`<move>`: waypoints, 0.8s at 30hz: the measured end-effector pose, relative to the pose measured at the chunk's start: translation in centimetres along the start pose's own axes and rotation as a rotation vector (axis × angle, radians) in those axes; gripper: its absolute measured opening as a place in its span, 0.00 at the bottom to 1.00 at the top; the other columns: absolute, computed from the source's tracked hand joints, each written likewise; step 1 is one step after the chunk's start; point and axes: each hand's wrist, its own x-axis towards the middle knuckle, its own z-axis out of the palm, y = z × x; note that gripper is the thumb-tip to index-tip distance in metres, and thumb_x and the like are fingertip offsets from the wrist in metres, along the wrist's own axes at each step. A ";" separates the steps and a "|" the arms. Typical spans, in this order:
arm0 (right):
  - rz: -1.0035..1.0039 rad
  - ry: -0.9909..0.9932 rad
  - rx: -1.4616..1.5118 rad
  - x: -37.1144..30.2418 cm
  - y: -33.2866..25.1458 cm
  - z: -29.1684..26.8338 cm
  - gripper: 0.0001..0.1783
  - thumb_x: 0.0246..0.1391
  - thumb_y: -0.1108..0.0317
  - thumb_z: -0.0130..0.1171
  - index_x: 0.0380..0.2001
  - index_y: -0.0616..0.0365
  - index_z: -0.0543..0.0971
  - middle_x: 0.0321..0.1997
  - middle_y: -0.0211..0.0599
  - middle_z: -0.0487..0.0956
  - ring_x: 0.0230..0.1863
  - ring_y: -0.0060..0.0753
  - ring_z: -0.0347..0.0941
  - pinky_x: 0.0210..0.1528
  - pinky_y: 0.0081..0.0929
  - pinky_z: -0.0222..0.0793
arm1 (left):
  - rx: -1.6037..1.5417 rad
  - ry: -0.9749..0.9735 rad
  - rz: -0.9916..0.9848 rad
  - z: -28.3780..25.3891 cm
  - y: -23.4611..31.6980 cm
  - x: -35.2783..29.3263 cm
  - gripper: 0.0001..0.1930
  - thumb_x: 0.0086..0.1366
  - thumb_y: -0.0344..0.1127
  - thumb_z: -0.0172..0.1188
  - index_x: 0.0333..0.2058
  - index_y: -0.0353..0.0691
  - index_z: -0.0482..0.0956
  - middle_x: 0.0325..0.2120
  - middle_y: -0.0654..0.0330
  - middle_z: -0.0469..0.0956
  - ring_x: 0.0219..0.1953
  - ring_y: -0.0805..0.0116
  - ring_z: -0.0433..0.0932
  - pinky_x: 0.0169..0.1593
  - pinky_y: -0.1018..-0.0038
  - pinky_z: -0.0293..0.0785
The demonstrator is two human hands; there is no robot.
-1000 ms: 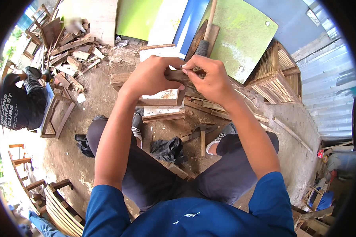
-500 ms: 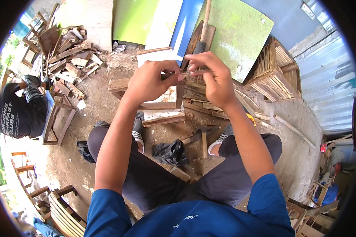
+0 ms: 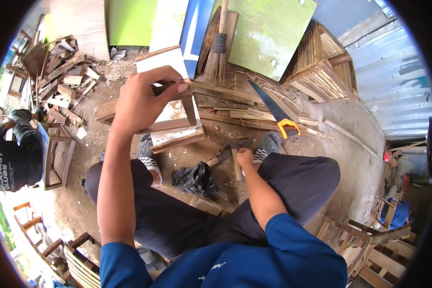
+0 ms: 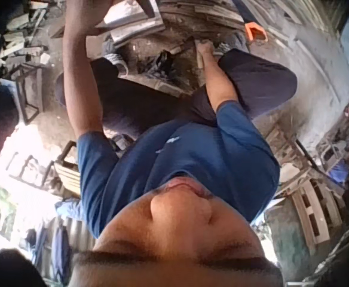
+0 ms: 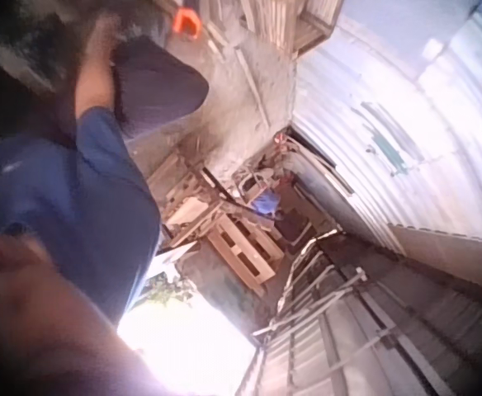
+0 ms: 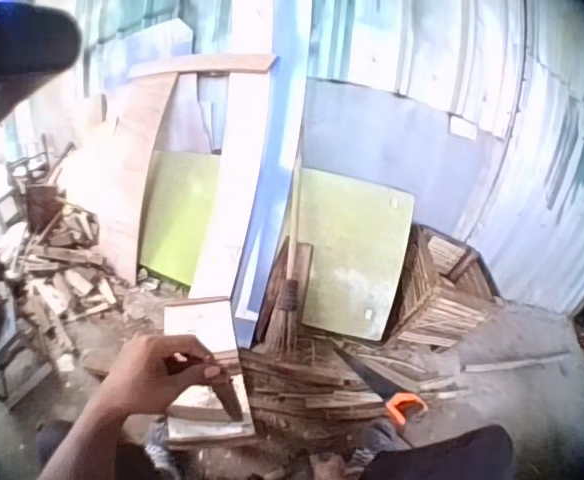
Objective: The person assembles a small wooden frame by hand, using a hammer to drive nails into the joints. They repeatedly adjust the frame and hammer nails to secure the structure.
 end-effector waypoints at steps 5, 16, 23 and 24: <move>0.033 -0.170 -0.139 -2.8 0.8 1.4 0.23 0.54 0.63 0.69 0.52 0.61 0.81 0.50 0.61 0.84 0.57 0.60 0.80 0.58 0.47 0.76 | -0.026 -0.039 -0.062 -0.2 0.7 -0.2 0.09 0.66 0.34 0.71 0.38 0.35 0.85 0.28 0.62 0.86 0.26 0.77 0.79 0.33 0.76 0.76; 0.337 -0.310 -0.072 -1.2 -3.5 -0.2 0.22 0.58 0.64 0.62 0.50 0.71 0.79 0.46 0.60 0.85 0.51 0.60 0.82 0.52 0.47 0.78 | -0.025 -0.006 -0.056 0.0 -0.1 -0.1 0.07 0.65 0.37 0.72 0.35 0.41 0.87 0.24 0.61 0.85 0.26 0.71 0.83 0.33 0.73 0.75; 0.349 -0.263 0.922 -7.9 -11.2 -5.5 0.16 0.65 0.61 0.62 0.26 0.57 0.73 0.15 0.30 0.69 0.12 0.24 0.64 0.14 0.28 0.59 | -0.016 -0.075 -0.042 -0.6 0.5 0.0 0.08 0.64 0.32 0.73 0.36 0.33 0.85 0.29 0.61 0.87 0.32 0.76 0.85 0.38 0.74 0.80; 0.232 -0.252 0.927 -8.4 -12.6 -7.4 0.17 0.66 0.61 0.62 0.25 0.57 0.73 0.15 0.29 0.69 0.12 0.23 0.65 0.14 0.27 0.59 | -0.006 -0.081 -0.018 -0.7 0.5 -0.1 0.09 0.63 0.32 0.74 0.36 0.33 0.85 0.29 0.61 0.87 0.31 0.76 0.84 0.38 0.74 0.80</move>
